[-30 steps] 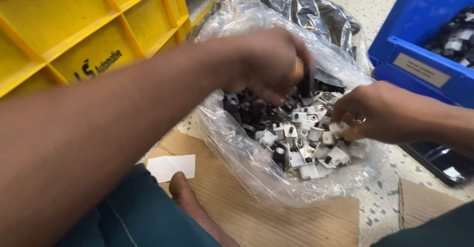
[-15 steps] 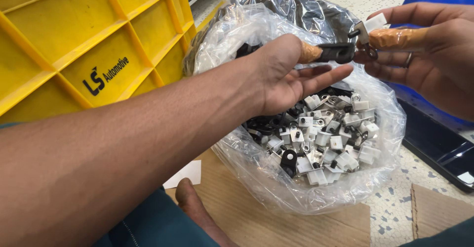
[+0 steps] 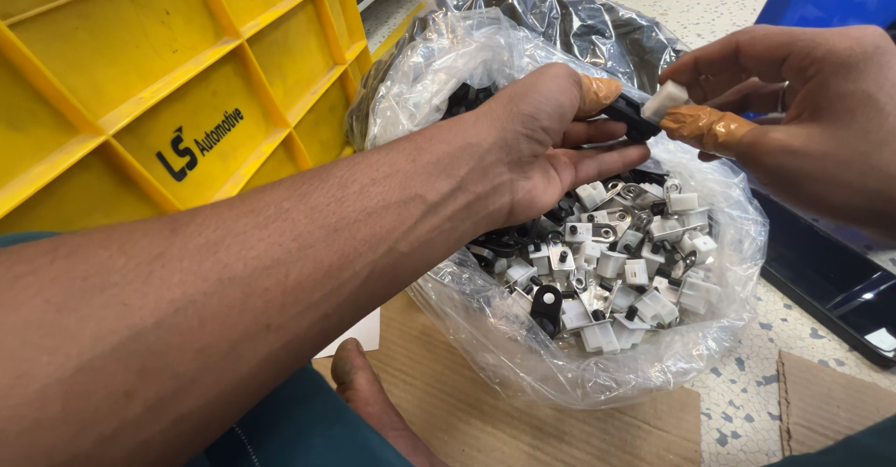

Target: The person picks small white plastic parts and black rubber/metal fittings from a bulk bag and presses them together by hand to assemble complete units, placing each finished assembly back into the bag. The person repeats this snap-fit assembly cycle continuously throughout the episode.

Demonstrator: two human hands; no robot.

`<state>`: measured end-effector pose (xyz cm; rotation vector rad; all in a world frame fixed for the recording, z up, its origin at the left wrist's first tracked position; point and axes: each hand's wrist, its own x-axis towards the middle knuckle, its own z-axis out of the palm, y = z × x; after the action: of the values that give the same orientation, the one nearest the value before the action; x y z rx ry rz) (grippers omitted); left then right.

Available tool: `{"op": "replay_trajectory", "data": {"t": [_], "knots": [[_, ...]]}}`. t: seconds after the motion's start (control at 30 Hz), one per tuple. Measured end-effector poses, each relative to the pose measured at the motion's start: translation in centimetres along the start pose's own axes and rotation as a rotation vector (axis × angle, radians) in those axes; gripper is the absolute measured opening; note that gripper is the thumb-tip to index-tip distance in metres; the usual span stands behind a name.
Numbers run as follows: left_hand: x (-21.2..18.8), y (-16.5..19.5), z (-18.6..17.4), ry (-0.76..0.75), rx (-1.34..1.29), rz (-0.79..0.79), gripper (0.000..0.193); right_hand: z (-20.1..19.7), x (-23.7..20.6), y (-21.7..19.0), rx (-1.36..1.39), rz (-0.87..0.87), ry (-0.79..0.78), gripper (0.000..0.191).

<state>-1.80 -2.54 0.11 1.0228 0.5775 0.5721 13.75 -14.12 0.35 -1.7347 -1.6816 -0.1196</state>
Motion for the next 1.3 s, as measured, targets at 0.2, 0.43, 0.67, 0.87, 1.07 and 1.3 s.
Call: {"op": "replay_trajectory", "data": {"t": [0.2, 0.43, 0.67, 0.87, 1.07, 1.3], "knots": [[1.1, -0.5, -0.6, -0.185, 0.019, 0.132, 0.034, -0.3, 0.5, -0.2, 0.426, 0.215, 0.02, 0.03], [0.7, -0.7, -0.2, -0.188, -0.003, 0.105, 0.034, -0.4, -0.1, -0.1, 0.606, 0.249, 0.024, 0.03], [0.3, 0.1, 0.1, 0.062, 0.952, 0.866, 0.021, -0.8, 1.3, 0.0, 0.801, 0.633, -0.116, 0.033], [-0.7, -0.2, 0.3, 0.065, 1.212, 1.233, 0.019, -0.9, 1.5, 0.7, 0.986, 0.775, -0.142, 0.033], [-0.1, 0.4, 0.8, -0.044, 0.08, 0.003, 0.03, -0.9, 0.6, -0.4, 0.486, 0.442, 0.026, 0.035], [0.7, 0.0, 0.8, -0.096, 0.132, 0.047, 0.035, -0.1, 0.6, -1.7, 0.26, 0.364, 0.13, 0.026]]}}
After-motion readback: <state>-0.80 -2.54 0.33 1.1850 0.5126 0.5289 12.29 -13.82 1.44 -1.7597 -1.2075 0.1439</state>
